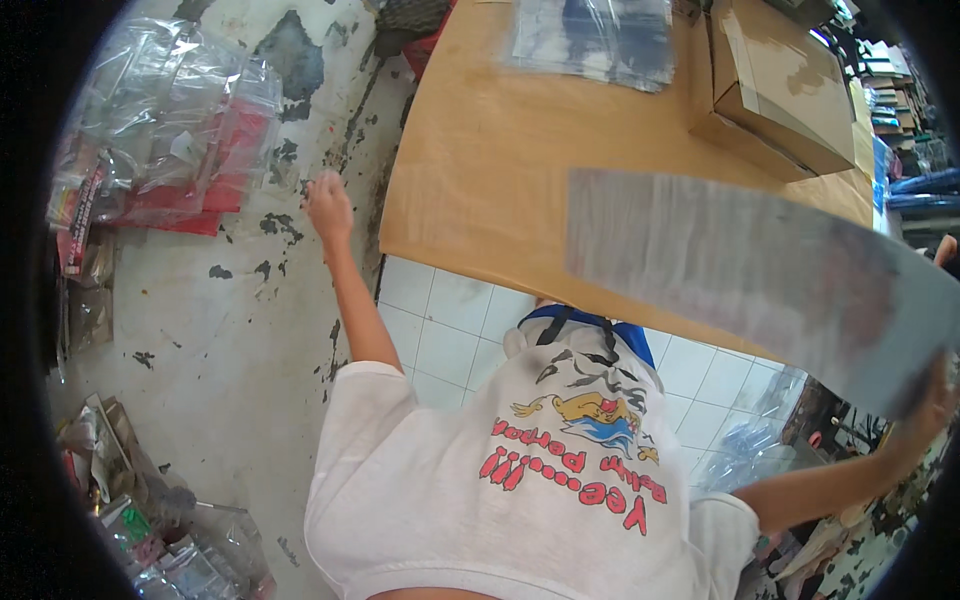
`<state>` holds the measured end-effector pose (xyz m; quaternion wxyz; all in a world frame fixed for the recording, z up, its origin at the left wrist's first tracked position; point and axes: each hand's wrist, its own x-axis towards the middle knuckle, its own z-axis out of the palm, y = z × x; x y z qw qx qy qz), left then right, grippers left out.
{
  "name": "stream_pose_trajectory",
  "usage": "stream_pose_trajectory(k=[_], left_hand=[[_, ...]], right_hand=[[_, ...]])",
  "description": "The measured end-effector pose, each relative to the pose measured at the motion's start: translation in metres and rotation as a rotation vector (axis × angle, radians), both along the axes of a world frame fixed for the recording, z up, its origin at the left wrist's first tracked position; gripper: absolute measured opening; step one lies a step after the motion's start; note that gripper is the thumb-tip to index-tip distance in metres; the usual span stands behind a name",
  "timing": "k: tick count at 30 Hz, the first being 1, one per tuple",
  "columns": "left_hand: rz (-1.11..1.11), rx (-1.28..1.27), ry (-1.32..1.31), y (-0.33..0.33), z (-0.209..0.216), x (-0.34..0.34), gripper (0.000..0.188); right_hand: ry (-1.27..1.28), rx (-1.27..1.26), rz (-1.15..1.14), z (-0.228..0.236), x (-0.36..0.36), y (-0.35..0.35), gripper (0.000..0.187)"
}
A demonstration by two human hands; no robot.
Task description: The person retrieves a stack of plastic sheets from the floor and brings it to the work table. They then repeatedly lay out, align, and smooth plastic sheets on the table by hand.
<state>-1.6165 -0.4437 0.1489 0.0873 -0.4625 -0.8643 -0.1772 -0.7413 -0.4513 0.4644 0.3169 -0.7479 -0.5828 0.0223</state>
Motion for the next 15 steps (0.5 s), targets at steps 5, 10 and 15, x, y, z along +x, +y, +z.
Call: stream_pose_trajectory(k=[5, 10, 15], left_hand=[[-0.388, 0.011, -0.292, -0.013, 0.004, 0.135, 0.035], [-0.340, -0.098, -0.189, -0.017, -0.014, 0.202, 0.051], [-0.327, -0.053, -0.087, 0.011, -0.019, 0.197, 0.053]], right_hand=[[0.141, 0.076, 0.249, -0.154, -0.047, 0.028, 0.034], [0.311, -0.151, 0.013, -0.292, 0.026, 0.014, 0.026], [0.325, -0.230, -0.045, -0.399, 0.078, -0.015, 0.025]])
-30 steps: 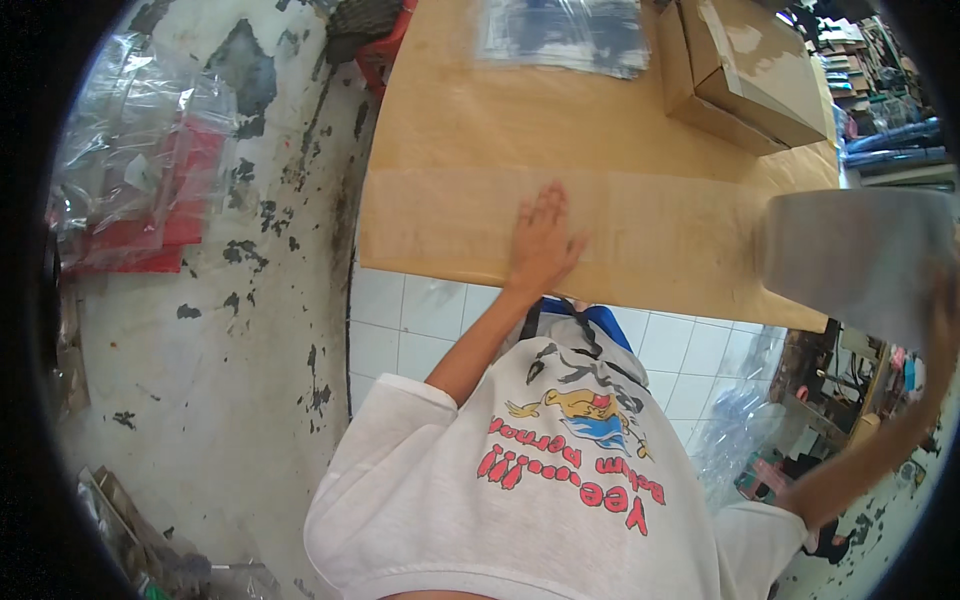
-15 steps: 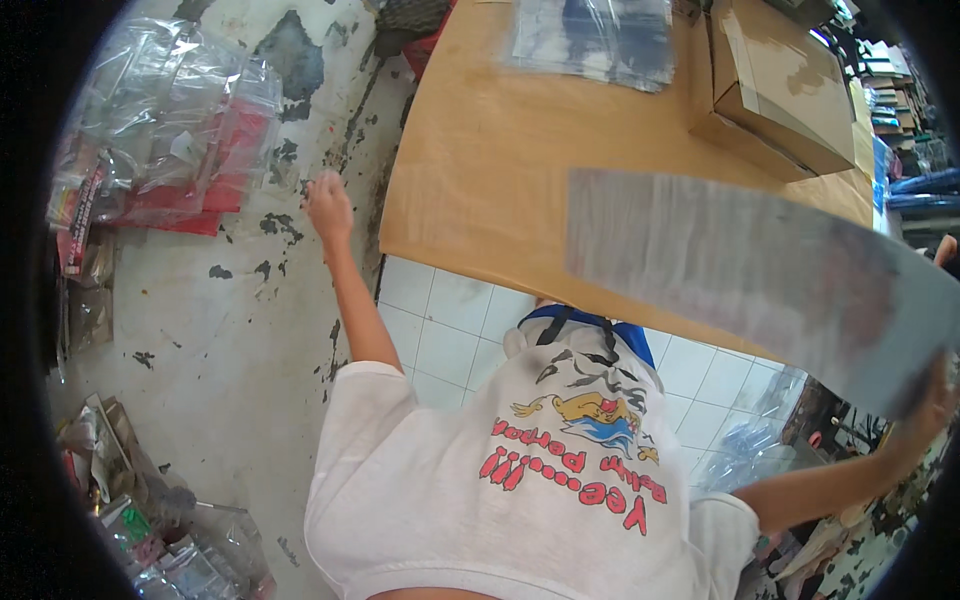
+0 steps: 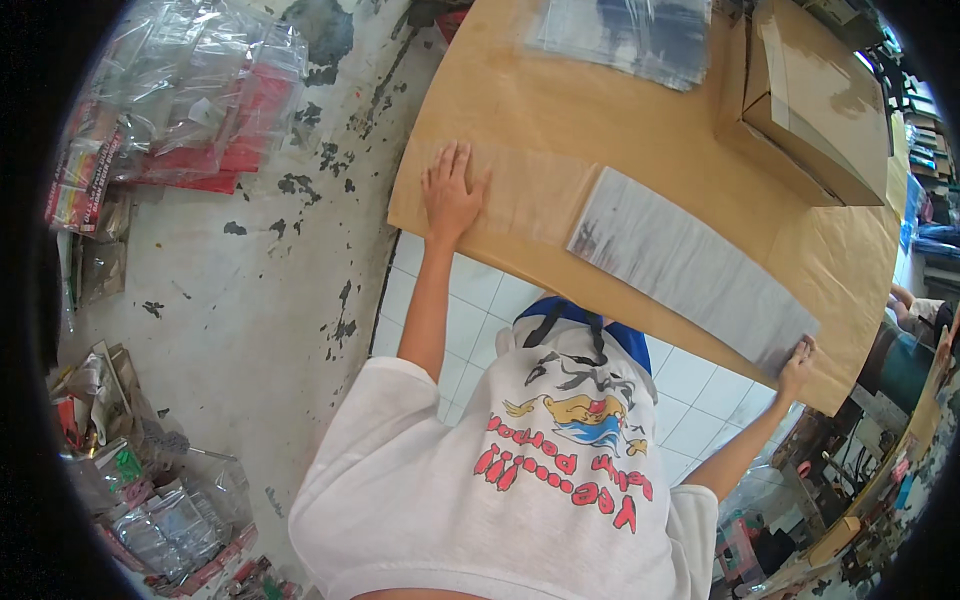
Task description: The person retrieves a stack of plastic sheets from the floor and brings it to the work table. They then repeatedly lay out, align, and smooth plastic sheets on the table by hand.
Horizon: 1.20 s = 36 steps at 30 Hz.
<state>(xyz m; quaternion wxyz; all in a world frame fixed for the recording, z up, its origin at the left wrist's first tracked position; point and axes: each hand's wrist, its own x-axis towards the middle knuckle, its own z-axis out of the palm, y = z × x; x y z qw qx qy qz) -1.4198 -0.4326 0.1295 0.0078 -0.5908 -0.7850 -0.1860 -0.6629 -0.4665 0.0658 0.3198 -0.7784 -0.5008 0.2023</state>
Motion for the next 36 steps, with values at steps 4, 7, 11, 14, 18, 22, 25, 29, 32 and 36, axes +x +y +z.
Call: stream_pose_trajectory(k=[4, 7, 11, 14, 18, 22, 25, 29, 32, 36], left_hand=[[-0.018, -0.087, 0.061, -0.023, 0.001, -0.003, 0.057], [0.028, -0.086, 0.107, -0.023, 0.006, 0.000, 0.054], [0.089, -0.085, 0.128, 0.010, 0.018, 0.009, 0.050], [0.091, -0.012, 0.126, 0.012, 0.009, -0.002, 0.049], [0.089, -0.024, 0.090, 0.011, 0.008, -0.006, 0.048], [0.049, -0.070, -0.013, 0.005, 0.011, -0.006, 0.050], [0.043, -0.084, 0.050, -0.015, 0.004, 0.014, 0.070], [0.104, -0.101, 0.124, -0.029, -0.006, 0.031, 0.094], [0.039, -0.158, -0.002, -0.017, -0.006, 0.004, 0.107], [-0.024, -0.141, 0.028, -0.011, -0.007, -0.025, 0.108]], right_hand=[[0.239, 0.034, -0.096, -0.008, -0.022, -0.005, 0.024], [0.239, 0.139, -0.065, -0.010, -0.014, -0.011, 0.025], [0.251, 0.120, -0.086, -0.010, -0.014, -0.012, 0.027], [0.267, 0.147, -0.101, -0.005, -0.024, -0.015, 0.027], [0.232, 0.130, -0.093, 0.001, -0.034, -0.011, 0.027], [0.133, 0.111, -0.136, 0.004, -0.037, -0.007, 0.028], [0.135, 0.111, -0.138, 0.002, -0.026, -0.009, 0.027], [-0.012, 0.171, -0.114, 0.027, -0.040, 0.020, 0.026], [-0.231, 0.094, -0.203, 0.053, -0.052, 0.054, 0.026], [-0.577, 0.111, 0.067, 0.064, -0.108, 0.093, 0.030]])
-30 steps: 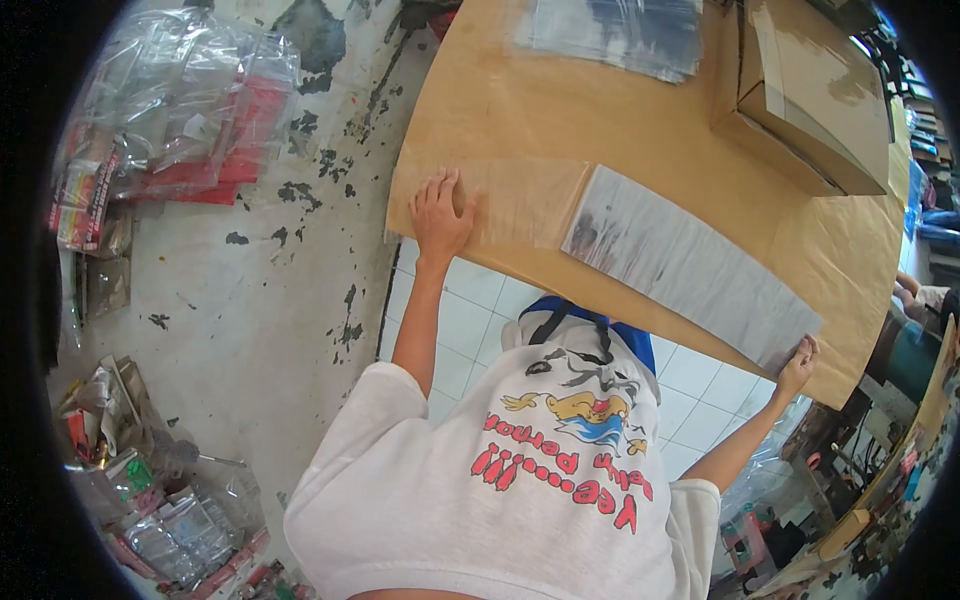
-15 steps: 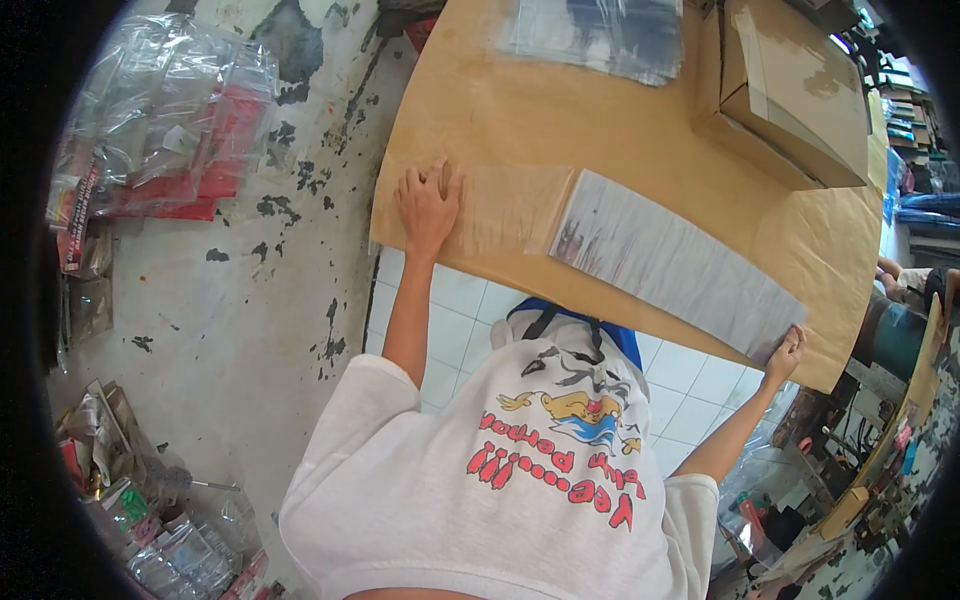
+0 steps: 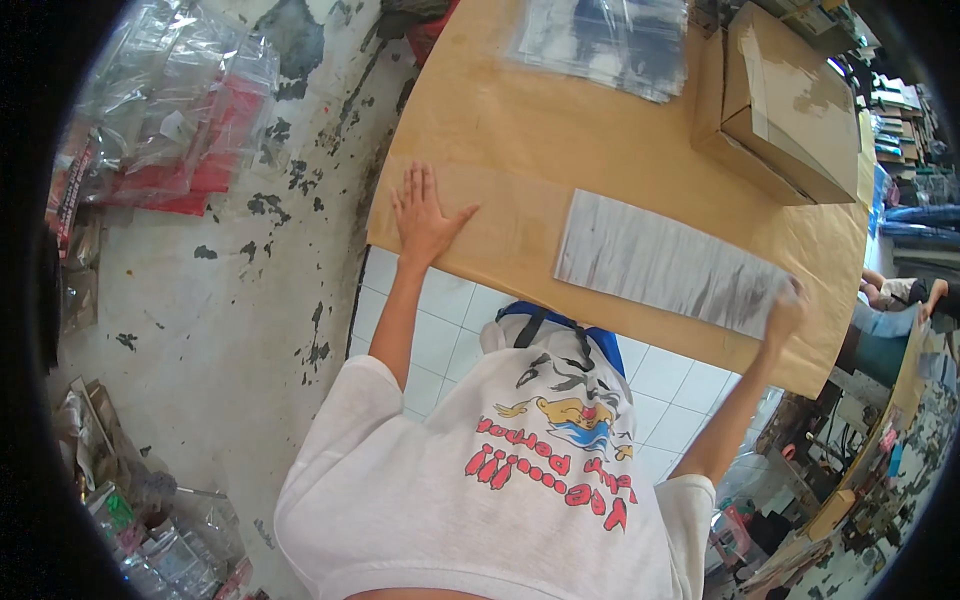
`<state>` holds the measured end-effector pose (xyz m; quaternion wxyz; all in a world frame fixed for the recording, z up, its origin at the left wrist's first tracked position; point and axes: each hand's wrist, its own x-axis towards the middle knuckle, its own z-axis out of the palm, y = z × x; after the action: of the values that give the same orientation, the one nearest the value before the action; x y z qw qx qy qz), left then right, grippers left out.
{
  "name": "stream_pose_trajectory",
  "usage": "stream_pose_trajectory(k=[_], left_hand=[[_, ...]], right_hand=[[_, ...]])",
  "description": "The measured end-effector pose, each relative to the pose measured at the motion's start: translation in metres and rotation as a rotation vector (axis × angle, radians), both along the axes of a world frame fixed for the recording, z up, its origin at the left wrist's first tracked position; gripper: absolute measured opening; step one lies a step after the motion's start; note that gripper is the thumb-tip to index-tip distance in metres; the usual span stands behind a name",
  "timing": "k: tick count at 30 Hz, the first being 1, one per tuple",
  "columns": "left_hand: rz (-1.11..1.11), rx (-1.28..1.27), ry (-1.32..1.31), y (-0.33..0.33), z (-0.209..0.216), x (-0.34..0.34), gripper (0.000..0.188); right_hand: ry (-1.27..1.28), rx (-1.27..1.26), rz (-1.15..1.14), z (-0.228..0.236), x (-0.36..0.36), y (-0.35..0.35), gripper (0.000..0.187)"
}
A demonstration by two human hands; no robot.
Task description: The person retrieves a stack of plastic sheets from the floor and brings it to the work table. They then repeatedly lay out, align, and smooth plastic sheets on the table by hand.
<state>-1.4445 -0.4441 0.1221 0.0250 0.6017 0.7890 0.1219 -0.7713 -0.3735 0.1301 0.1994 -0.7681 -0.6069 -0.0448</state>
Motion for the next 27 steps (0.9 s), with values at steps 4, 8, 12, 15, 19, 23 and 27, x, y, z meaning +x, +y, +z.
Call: stream_pose_trajectory(k=[4, 8, 12, 15, 19, 23, 27], left_hand=[[0.007, 0.007, -0.005, -0.004, -0.006, -0.028, 0.106], [0.014, -0.047, 0.015, 0.002, -0.018, -0.064, 0.087], [0.119, -0.039, -0.005, 0.001, -0.016, -0.076, 0.063], [0.039, 0.117, -0.030, 0.000, 0.001, -0.027, 0.051], [-0.303, 0.113, -0.423, -0.019, 0.005, 0.075, 0.050], [-0.304, 0.172, -0.516, -0.030, -0.006, 0.101, 0.051], [-0.372, 0.135, -0.394, -0.032, -0.008, 0.098, 0.054]], right_hand=[[0.231, -0.171, 0.233, 0.012, -0.233, -0.024, 0.045], [0.118, -0.497, 0.433, 0.028, -0.410, -0.071, 0.084], [0.077, -0.493, 0.443, 0.028, -0.438, -0.064, 0.090], [0.107, -0.527, 0.400, 0.024, -0.458, -0.056, 0.083], [0.097, -0.582, 0.420, 0.012, -0.484, -0.034, 0.075], [0.000, -0.509, 0.431, 0.016, -0.486, -0.028, 0.059], [-0.150, -0.505, 0.426, 0.024, -0.479, -0.021, 0.044]])
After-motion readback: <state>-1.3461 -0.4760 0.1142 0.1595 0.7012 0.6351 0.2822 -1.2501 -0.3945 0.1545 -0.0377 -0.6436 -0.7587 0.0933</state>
